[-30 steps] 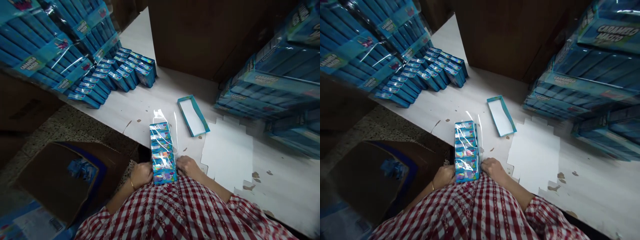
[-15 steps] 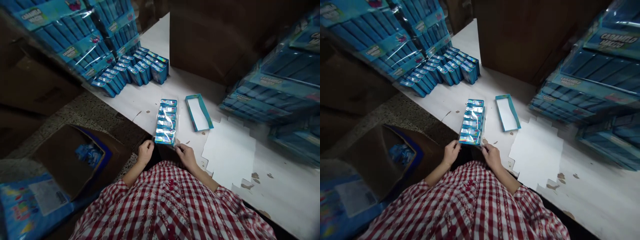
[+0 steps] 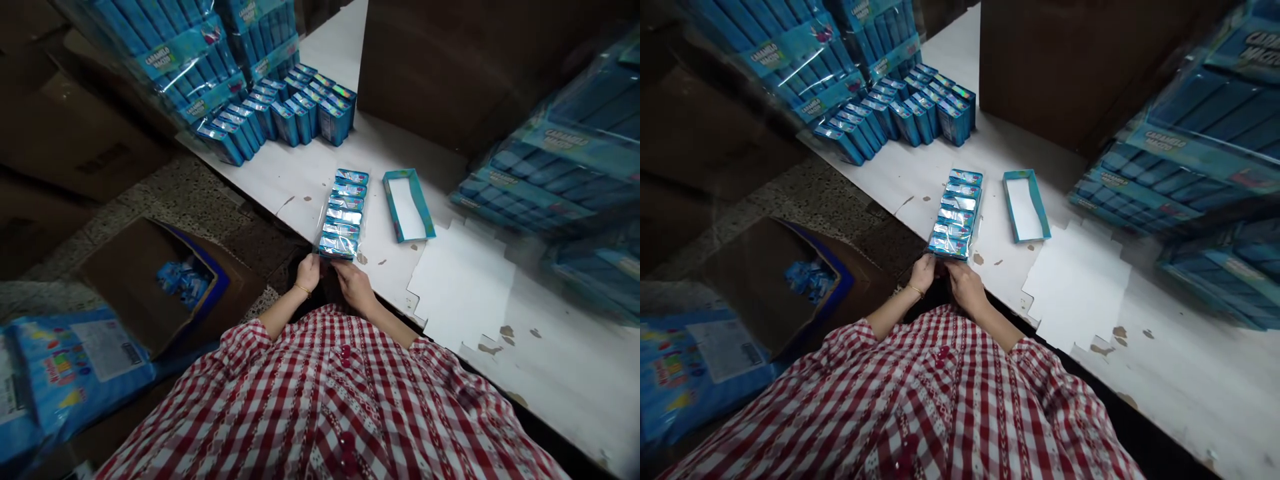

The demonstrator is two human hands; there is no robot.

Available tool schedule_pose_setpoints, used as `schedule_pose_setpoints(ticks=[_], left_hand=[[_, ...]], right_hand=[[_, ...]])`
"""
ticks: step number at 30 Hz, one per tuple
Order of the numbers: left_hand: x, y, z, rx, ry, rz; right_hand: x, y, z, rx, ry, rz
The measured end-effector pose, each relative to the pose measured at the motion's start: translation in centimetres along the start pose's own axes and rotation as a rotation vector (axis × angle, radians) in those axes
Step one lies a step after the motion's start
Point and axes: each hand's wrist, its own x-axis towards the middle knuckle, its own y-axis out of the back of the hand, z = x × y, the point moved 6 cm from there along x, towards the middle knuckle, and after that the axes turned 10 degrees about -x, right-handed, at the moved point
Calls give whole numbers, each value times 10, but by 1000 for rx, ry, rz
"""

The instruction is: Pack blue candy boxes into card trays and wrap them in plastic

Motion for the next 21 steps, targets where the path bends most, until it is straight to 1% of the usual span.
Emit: schedule_pose_setpoints(ticks=[3, 5, 6, 8, 9, 10, 11, 13, 14, 15, 16, 18, 19, 20, 21], left_hand=[[1, -1, 1, 7, 9, -11], [0, 0, 1, -23, 39, -17], [-1, 1, 1, -48, 59, -13], [-8, 7, 6, -116, 95, 21], [-14, 10, 10, -174, 121, 43], [-22, 12, 16, -259, 160, 56], [-30, 11, 23, -365, 203, 57], [-47, 0, 40, -652, 312, -18], [-54, -7, 52, -778, 337, -57], [-59, -13, 62, -874, 355, -71], [-61, -18, 71, -935, 362, -57], [-59, -20, 81, -954, 355, 33], [-57, -17, 83, -929, 344, 81], [-53, -13, 84, -896, 326, 115], [-48, -6, 86, -867, 299, 134]], right_hand=[[3, 0, 1, 0, -20, 4], [0, 7, -3, 20, -23, -7], [-2, 13, -7, 52, -1, -36], [-7, 33, -15, 173, 71, -122], [-5, 48, -17, 243, 101, -132], [1, 67, -15, 294, 110, -89], [12, 88, -9, 315, 96, 4], [48, 132, 12, 238, 15, 291], [73, 148, 24, 165, -19, 388], [101, 156, 34, 91, -40, 412], [132, 159, 45, 17, -72, 381], [188, 147, 63, -70, -148, 178], [208, 140, 70, -80, -181, 78], [223, 134, 74, -82, -201, 6], [231, 131, 76, -83, -209, -42]])
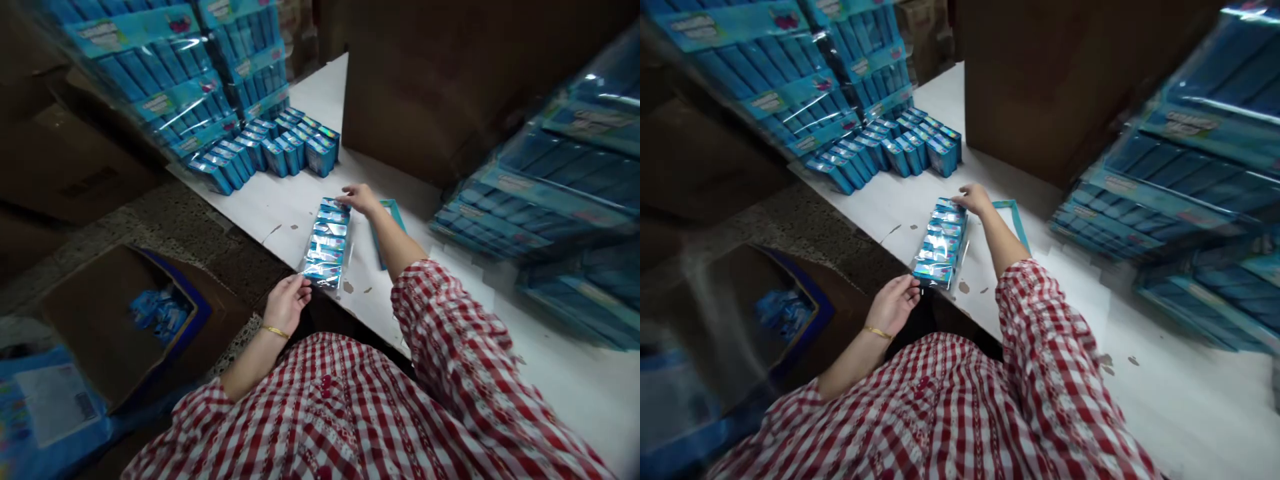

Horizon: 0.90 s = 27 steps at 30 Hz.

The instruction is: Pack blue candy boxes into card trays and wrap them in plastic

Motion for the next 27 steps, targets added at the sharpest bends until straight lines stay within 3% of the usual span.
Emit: schedule_pose_setpoints(ticks=[3, 6, 10, 12, 14, 15, 17, 18, 20, 23, 27], left_hand=[[16, 7, 32, 50, -103, -8], [34, 7, 77, 148, -257, 42], [52, -14, 113, 313, -312, -11], [58, -23, 118, 400, -323, -65], [61, -26, 119, 457, -326, -84], [63, -25, 118, 462, -322, -91], [66, -21, 116, 450, -307, -111], [66, -19, 115, 441, -302, -124], [66, -17, 112, 430, -304, -138], [64, -19, 106, 444, -281, -145], [59, -26, 100, 430, -311, -135]], right_hand=[[-5, 5, 1, 3, -13, 6], [-36, 10, 6, 145, -83, 53], [-82, 5, 19, 295, -146, 148], [-108, 5, 40, 321, -170, 217], [-145, 13, 79, 277, -250, 343], [-169, 18, 105, 227, -326, 417], [-233, 29, 161, -73, -630, 602], [-268, 28, 187, -188, -812, 614], [-323, 11, 223, -300, -1045, 430], [-363, -22, 228, -425, -996, 231], [-352, -48, 191, -447, -1009, 286]])
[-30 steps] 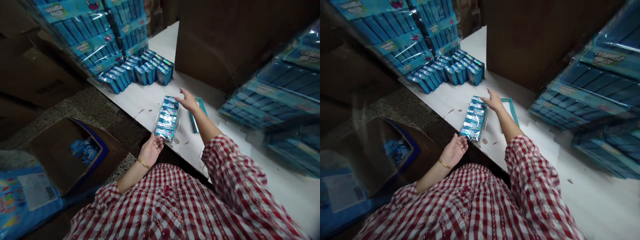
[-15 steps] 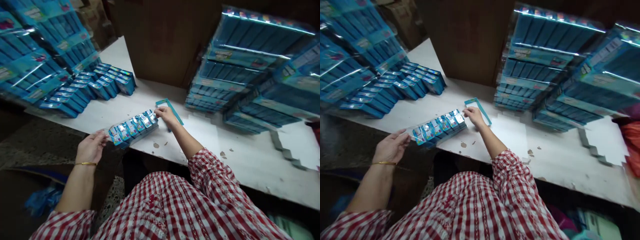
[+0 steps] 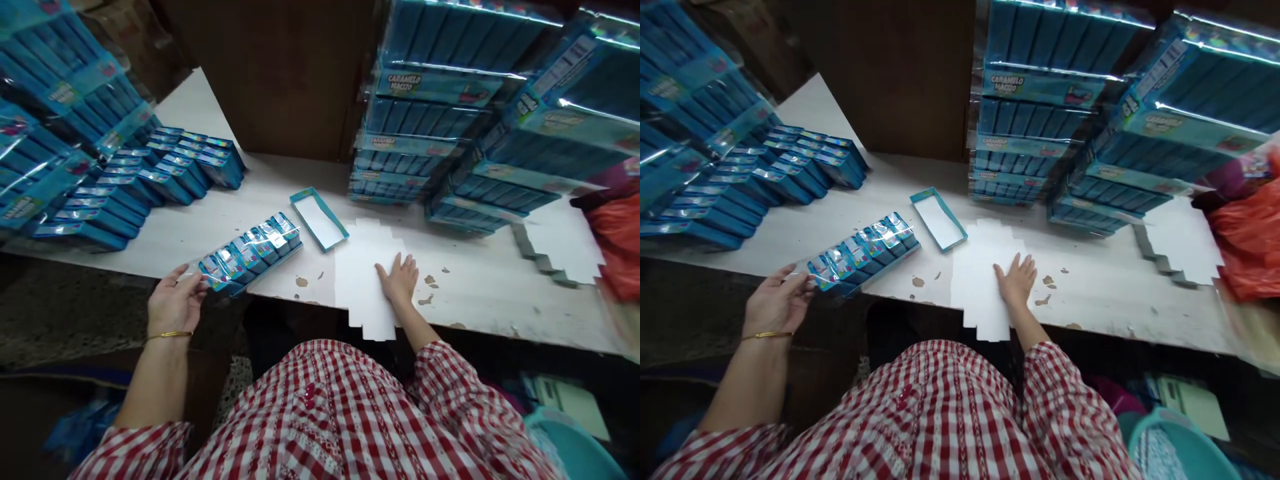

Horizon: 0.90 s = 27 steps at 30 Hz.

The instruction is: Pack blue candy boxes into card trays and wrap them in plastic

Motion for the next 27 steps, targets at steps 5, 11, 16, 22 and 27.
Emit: schedule_pose_setpoints(ticks=[5, 11, 16, 22, 27], left_hand=[[-1, -4, 3, 16, -55, -4], [4, -1, 2, 4, -27, -6], [6, 5, 4, -33, -44, -39], [-2, 13, 0, -6, 58, -71], [3, 25, -7, -114, 42, -28]], right_hand=[[0, 6, -90, 137, 105, -25], [5, 29, -150, 376, 316, 20], [11, 86, -238, 646, 689, 70], [60, 116, -321, 786, 589, -397], [67, 117, -323, 941, 624, -528]])
